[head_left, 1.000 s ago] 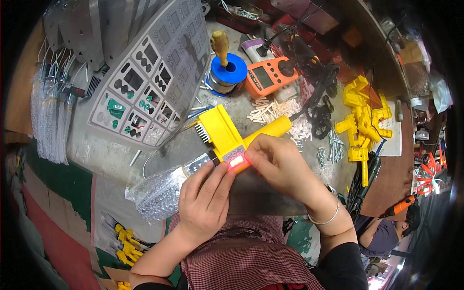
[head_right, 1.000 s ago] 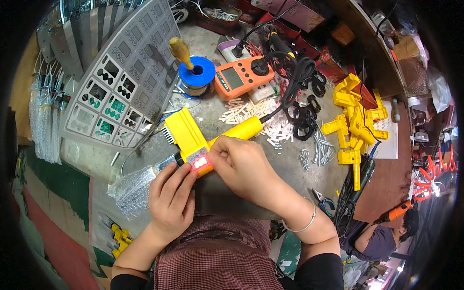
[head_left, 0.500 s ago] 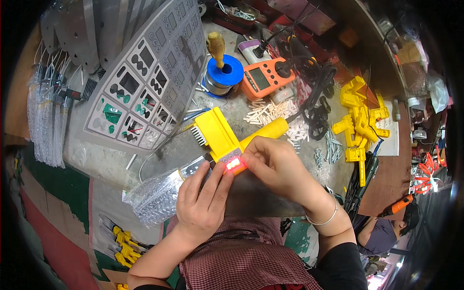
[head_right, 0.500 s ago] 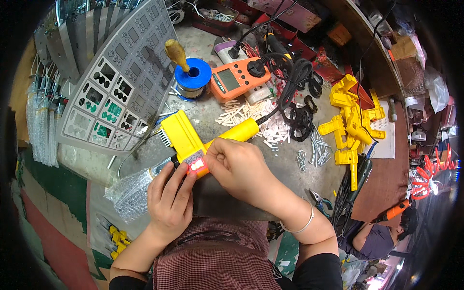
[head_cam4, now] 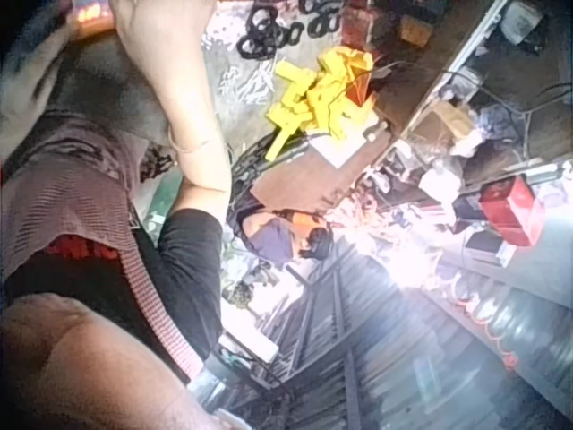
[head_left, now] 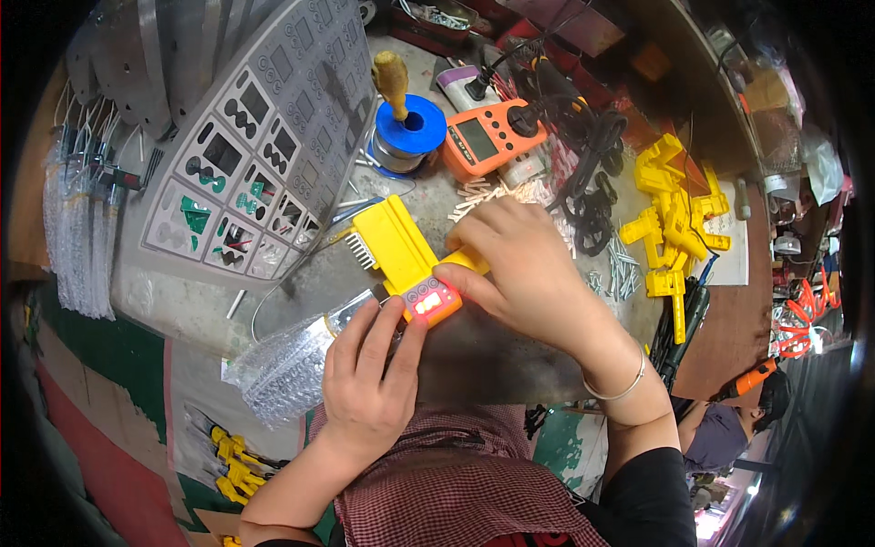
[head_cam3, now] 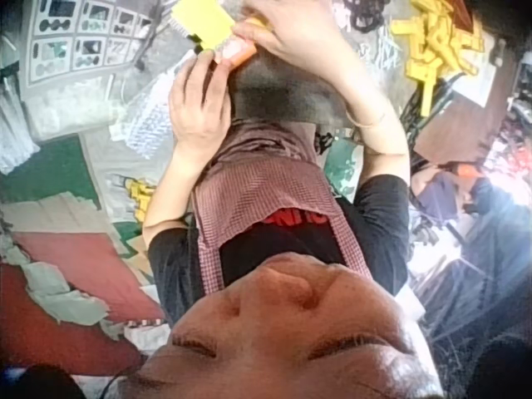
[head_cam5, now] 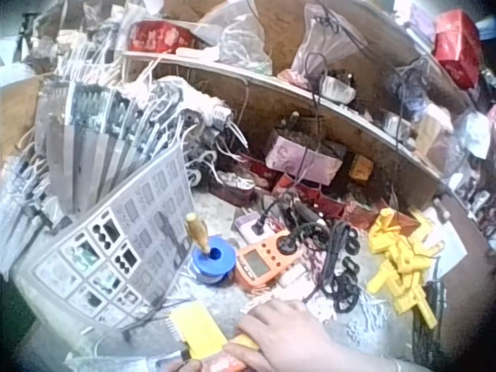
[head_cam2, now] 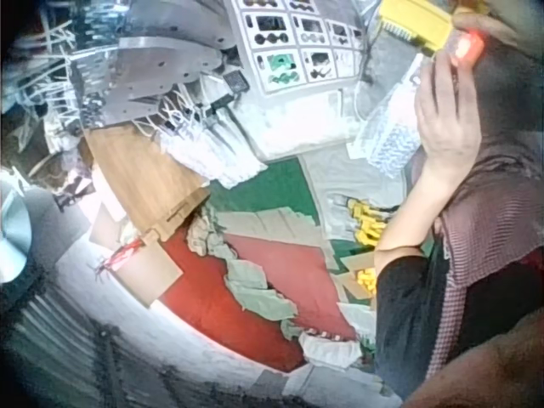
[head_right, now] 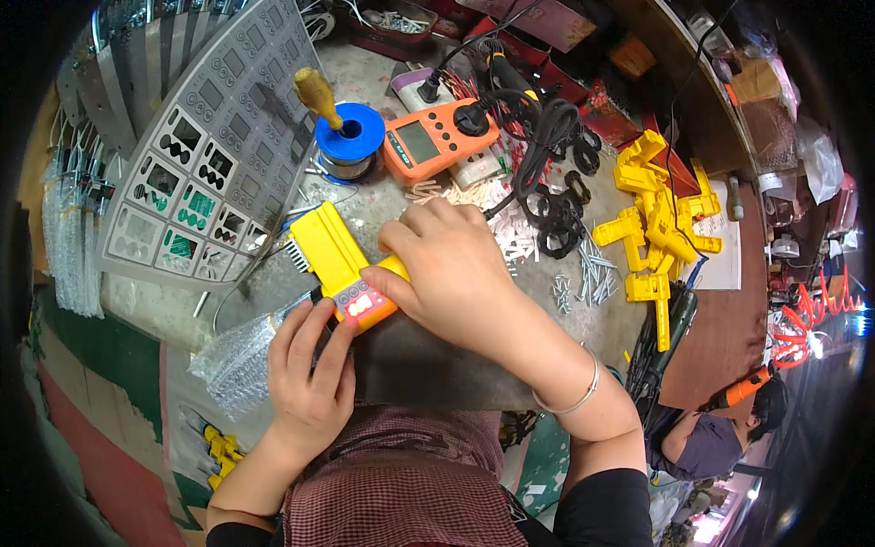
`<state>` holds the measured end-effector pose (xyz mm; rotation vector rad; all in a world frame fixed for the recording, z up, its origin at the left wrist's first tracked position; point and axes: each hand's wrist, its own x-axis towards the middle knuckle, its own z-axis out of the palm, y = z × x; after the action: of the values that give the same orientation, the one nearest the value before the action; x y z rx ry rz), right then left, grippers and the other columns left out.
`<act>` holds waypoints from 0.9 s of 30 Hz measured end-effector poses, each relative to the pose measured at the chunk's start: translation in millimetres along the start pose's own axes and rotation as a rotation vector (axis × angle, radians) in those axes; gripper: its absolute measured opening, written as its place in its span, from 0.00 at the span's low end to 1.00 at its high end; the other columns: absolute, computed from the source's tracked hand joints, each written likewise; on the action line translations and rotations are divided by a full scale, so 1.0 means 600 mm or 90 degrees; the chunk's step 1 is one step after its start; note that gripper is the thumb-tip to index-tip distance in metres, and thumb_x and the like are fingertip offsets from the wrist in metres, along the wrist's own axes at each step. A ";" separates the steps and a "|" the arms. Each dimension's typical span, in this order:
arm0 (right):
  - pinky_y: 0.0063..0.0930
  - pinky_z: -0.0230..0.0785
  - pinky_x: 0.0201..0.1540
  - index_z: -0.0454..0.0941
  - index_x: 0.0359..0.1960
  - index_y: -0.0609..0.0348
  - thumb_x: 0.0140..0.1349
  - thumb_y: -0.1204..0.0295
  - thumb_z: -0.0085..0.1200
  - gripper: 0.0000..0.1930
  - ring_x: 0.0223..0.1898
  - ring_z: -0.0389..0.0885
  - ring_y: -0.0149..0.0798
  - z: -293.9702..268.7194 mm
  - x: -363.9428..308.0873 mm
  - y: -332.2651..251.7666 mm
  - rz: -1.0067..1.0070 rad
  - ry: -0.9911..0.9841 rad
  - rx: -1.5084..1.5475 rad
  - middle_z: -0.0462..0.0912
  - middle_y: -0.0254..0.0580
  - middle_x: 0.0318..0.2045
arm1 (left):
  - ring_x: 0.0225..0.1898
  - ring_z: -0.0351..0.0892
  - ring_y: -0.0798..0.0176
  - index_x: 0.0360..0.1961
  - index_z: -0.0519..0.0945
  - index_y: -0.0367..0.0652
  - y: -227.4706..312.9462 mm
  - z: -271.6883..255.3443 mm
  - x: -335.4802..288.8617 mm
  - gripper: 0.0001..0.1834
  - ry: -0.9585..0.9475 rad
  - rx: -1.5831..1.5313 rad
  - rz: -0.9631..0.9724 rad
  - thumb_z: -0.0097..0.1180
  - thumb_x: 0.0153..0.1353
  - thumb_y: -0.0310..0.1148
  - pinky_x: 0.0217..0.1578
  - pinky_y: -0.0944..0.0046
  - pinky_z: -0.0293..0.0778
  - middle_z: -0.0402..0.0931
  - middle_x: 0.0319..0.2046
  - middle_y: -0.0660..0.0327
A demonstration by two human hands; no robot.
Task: Assembling a yellow plastic electronic housing by attaching components, soldering wires, and securing it with screws.
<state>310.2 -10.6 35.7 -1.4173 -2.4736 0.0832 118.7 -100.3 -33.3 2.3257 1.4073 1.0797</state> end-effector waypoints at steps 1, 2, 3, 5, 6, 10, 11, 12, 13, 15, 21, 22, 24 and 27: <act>0.44 0.66 0.45 0.80 0.33 0.55 0.60 0.57 0.58 0.14 0.40 0.79 0.48 0.006 -0.003 0.008 0.009 -0.073 0.029 0.81 0.43 0.31 | 0.56 0.72 0.43 0.52 0.79 0.40 -0.001 0.000 0.000 0.26 -0.002 -0.002 0.002 0.60 0.47 0.18 0.54 0.49 0.71 0.72 0.56 0.51; 0.44 0.64 0.48 0.81 0.34 0.54 0.60 0.54 0.58 0.16 0.43 0.78 0.47 0.009 -0.005 0.013 0.018 -0.145 0.059 0.81 0.43 0.32 | 0.55 0.72 0.43 0.52 0.79 0.39 -0.002 -0.001 0.001 0.26 -0.001 -0.006 0.002 0.60 0.47 0.18 0.54 0.48 0.71 0.72 0.56 0.50; 0.44 0.64 0.48 0.81 0.34 0.54 0.60 0.54 0.58 0.16 0.43 0.78 0.47 0.007 0.000 0.015 0.021 -0.144 0.060 0.81 0.43 0.32 | 0.55 0.72 0.42 0.52 0.78 0.38 -0.004 -0.001 0.000 0.27 -0.002 -0.010 0.001 0.60 0.46 0.18 0.54 0.48 0.71 0.72 0.55 0.50; 0.45 0.64 0.49 0.82 0.35 0.54 0.60 0.51 0.57 0.18 0.44 0.79 0.47 -0.001 0.012 0.015 0.048 -0.226 0.073 0.81 0.45 0.33 | 0.55 0.72 0.42 0.52 0.78 0.38 -0.005 -0.002 0.001 0.27 -0.005 -0.010 0.006 0.60 0.46 0.18 0.54 0.47 0.71 0.72 0.55 0.49; 0.45 0.64 0.49 0.82 0.35 0.54 0.60 0.51 0.57 0.18 0.44 0.79 0.47 -0.003 0.015 0.017 0.053 -0.223 0.074 0.81 0.45 0.33 | 0.55 0.73 0.42 0.53 0.77 0.37 -0.005 -0.003 0.002 0.27 -0.005 -0.010 0.010 0.60 0.46 0.18 0.54 0.47 0.71 0.72 0.55 0.49; 0.46 0.63 0.50 0.83 0.36 0.54 0.60 0.50 0.56 0.20 0.44 0.78 0.47 -0.002 0.016 0.018 0.060 -0.245 0.095 0.81 0.45 0.33 | 0.54 0.73 0.42 0.53 0.76 0.37 -0.007 -0.006 0.009 0.28 -0.013 -0.029 0.007 0.61 0.46 0.18 0.54 0.47 0.70 0.72 0.54 0.48; 0.43 0.63 0.51 0.82 0.35 0.55 0.60 0.51 0.57 0.19 0.44 0.77 0.48 -0.002 0.013 0.016 0.053 -0.231 0.084 0.80 0.44 0.33 | 0.53 0.73 0.42 0.54 0.76 0.37 -0.009 -0.007 0.011 0.28 -0.008 -0.037 0.002 0.61 0.46 0.18 0.53 0.47 0.70 0.72 0.54 0.47; 0.40 0.63 0.51 0.81 0.35 0.56 0.60 0.53 0.57 0.18 0.44 0.76 0.48 -0.001 0.011 0.015 0.047 -0.216 0.073 0.79 0.44 0.33 | 0.52 0.73 0.42 0.54 0.76 0.37 -0.012 -0.007 0.012 0.28 -0.005 -0.046 -0.001 0.61 0.46 0.19 0.53 0.47 0.70 0.72 0.54 0.47; 0.40 0.63 0.51 0.81 0.35 0.56 0.60 0.53 0.57 0.18 0.44 0.76 0.48 -0.001 0.009 0.015 0.051 -0.213 0.074 0.79 0.44 0.33 | 0.52 0.73 0.43 0.55 0.76 0.36 -0.014 -0.008 0.013 0.28 -0.006 -0.037 0.010 0.62 0.49 0.21 0.53 0.49 0.71 0.72 0.55 0.48; 0.40 0.64 0.51 0.81 0.35 0.56 0.60 0.52 0.58 0.18 0.44 0.77 0.47 0.001 0.008 0.017 0.034 -0.201 0.105 0.79 0.43 0.33 | 0.52 0.73 0.43 0.55 0.76 0.36 -0.014 -0.010 0.013 0.28 -0.010 -0.031 0.012 0.62 0.49 0.21 0.52 0.49 0.71 0.72 0.55 0.48; 0.46 0.63 0.50 0.82 0.33 0.54 0.58 0.46 0.58 0.22 0.46 0.78 0.48 0.003 0.015 0.030 0.047 -0.253 0.147 0.81 0.44 0.33 | 0.52 0.73 0.42 0.54 0.75 0.37 -0.010 -0.009 0.013 0.28 -0.013 -0.039 -0.002 0.61 0.48 0.19 0.53 0.48 0.70 0.72 0.54 0.47; 0.46 0.63 0.50 0.82 0.33 0.54 0.58 0.46 0.58 0.22 0.46 0.78 0.48 0.004 0.014 0.029 0.046 -0.253 0.149 0.81 0.44 0.33 | 0.52 0.74 0.42 0.54 0.75 0.37 -0.011 -0.008 0.013 0.27 -0.011 -0.038 -0.002 0.61 0.48 0.19 0.53 0.48 0.70 0.72 0.54 0.47; 0.46 0.63 0.50 0.82 0.33 0.54 0.58 0.46 0.57 0.22 0.46 0.78 0.48 0.003 0.013 0.026 0.048 -0.242 0.122 0.81 0.44 0.33 | 0.52 0.74 0.42 0.54 0.75 0.37 -0.011 -0.007 0.013 0.27 -0.010 -0.038 -0.001 0.61 0.48 0.19 0.53 0.48 0.70 0.72 0.54 0.47; 0.47 0.64 0.50 0.82 0.34 0.54 0.59 0.46 0.57 0.22 0.46 0.78 0.49 0.003 0.010 0.022 0.043 -0.226 0.105 0.82 0.45 0.34 | 0.52 0.74 0.42 0.54 0.75 0.37 -0.012 -0.006 0.012 0.28 -0.009 -0.040 0.003 0.61 0.49 0.19 0.53 0.48 0.70 0.72 0.54 0.47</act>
<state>318.1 1.6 32.8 -1.5224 -2.6155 0.5862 113.4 -91.2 -30.6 2.2892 1.3441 1.0905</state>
